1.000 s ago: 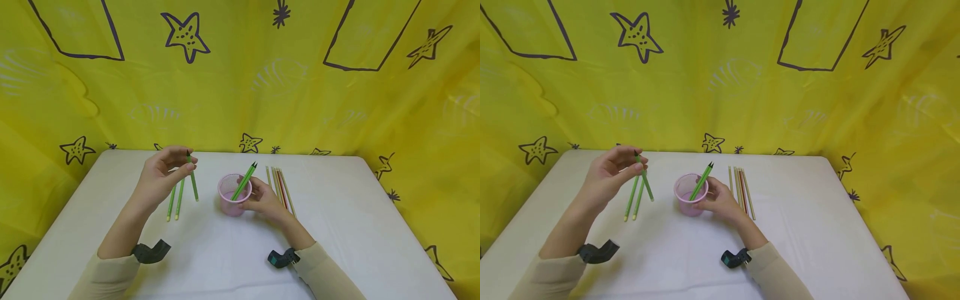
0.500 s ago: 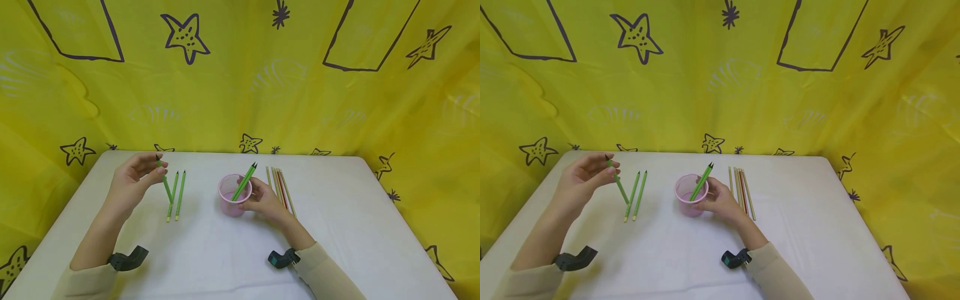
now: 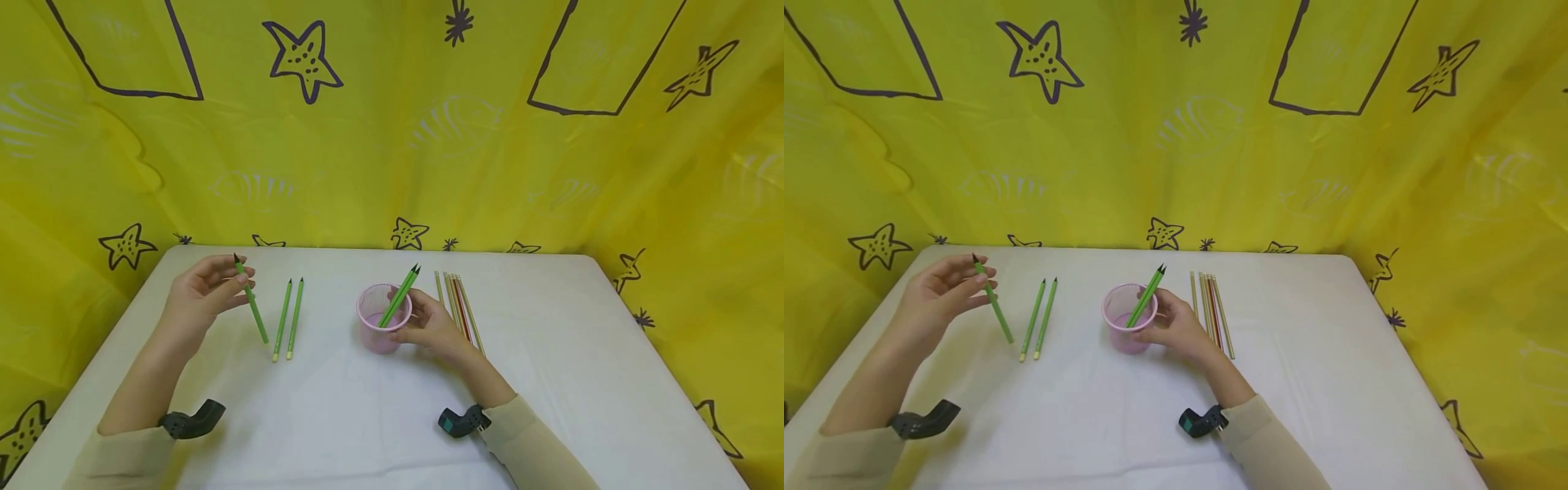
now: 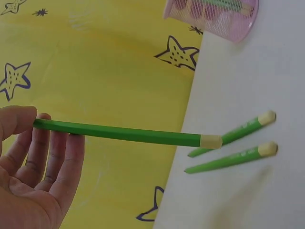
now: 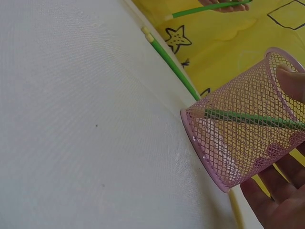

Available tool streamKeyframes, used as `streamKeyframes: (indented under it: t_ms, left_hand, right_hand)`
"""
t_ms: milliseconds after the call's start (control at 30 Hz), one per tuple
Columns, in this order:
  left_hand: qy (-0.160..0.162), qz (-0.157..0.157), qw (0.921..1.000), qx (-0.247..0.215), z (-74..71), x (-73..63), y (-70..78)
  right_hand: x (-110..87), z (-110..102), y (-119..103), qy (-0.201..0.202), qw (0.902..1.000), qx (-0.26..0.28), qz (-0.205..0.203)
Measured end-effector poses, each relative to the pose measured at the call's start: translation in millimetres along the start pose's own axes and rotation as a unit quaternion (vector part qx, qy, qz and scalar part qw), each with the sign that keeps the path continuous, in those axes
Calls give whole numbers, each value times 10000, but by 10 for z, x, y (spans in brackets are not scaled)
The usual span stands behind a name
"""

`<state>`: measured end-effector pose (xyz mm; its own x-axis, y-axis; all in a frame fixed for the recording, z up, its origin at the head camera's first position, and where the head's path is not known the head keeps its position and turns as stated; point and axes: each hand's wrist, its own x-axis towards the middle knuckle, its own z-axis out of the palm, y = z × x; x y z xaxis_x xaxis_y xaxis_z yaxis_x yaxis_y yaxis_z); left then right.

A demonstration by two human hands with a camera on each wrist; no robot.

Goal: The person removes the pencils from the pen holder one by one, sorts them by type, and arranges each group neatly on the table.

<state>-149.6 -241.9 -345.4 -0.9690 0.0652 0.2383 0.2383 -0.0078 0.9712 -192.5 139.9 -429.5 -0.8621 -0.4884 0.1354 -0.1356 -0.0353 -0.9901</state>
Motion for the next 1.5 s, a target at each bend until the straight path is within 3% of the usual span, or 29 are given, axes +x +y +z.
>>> streamKeyframes:
  t_ms: [333, 833, 1200, 1500]
  left_hand:
    - [150, -742, 9962, 442, -112, 106, -118]
    - [45, -1133, 9851, 1293, -166, 267, -308]
    - [-82, -1484, 9771, 1524, -158, 351, -487]
    - [56, -1960, 9641, 1789, -102, 405, -577]
  right_hand:
    - [13, -12, 23, -23, 10000, -58, -24]
    - [4, -17, 9, -15, 9999, -113, 12]
    - [-9, -6, 1, 2, 9999, -133, 98]
    - [-5, -3, -12, 19, 9998, -158, 132]
